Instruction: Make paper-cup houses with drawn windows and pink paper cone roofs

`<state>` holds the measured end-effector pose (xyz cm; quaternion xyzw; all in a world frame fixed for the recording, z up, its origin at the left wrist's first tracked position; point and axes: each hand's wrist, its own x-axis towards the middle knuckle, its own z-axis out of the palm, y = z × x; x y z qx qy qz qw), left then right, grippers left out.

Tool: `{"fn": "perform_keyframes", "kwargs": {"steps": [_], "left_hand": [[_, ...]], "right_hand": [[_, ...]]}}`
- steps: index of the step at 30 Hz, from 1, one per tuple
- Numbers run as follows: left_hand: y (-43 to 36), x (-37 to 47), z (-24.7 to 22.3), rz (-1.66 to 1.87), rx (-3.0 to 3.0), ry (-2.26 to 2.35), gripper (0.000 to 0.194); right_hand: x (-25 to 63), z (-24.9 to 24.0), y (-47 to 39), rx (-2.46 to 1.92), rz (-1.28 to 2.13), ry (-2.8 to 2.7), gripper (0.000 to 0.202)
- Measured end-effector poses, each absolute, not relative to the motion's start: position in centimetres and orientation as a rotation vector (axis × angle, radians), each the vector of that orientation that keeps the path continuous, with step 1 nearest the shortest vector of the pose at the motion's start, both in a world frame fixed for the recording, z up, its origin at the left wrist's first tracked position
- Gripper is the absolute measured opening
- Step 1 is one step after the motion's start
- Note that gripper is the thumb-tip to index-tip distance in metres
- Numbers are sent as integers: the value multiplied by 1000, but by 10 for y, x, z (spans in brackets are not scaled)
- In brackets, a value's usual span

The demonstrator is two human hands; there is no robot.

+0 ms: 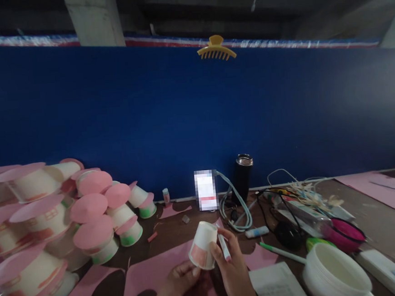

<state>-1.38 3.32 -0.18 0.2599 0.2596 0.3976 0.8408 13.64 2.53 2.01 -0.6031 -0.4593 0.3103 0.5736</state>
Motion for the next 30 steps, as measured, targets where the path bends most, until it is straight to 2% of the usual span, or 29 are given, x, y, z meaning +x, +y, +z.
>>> {"fn": "perform_keyframes", "kwargs": {"steps": [3, 9, 15, 22, 30], "left_hand": [[33, -14, -5, 886, 537, 559, 27], [31, -18, 12, 993, 335, 614, 20], [28, -18, 22, 1088, 362, 593, 17], [28, -18, 18, 1090, 493, 595, 23], [30, -18, 10, 1076, 520, 594, 21]], "right_hand": [[137, 16, 27, -1406, 665, -1137, 44], [151, 9, 20, -1249, 219, -1323, 34], [139, 28, 2, -1080, 96, -1684, 26], [133, 41, 3, -1204, -52, -1715, 19], [134, 42, 3, -1205, -114, -1778, 20]]}}
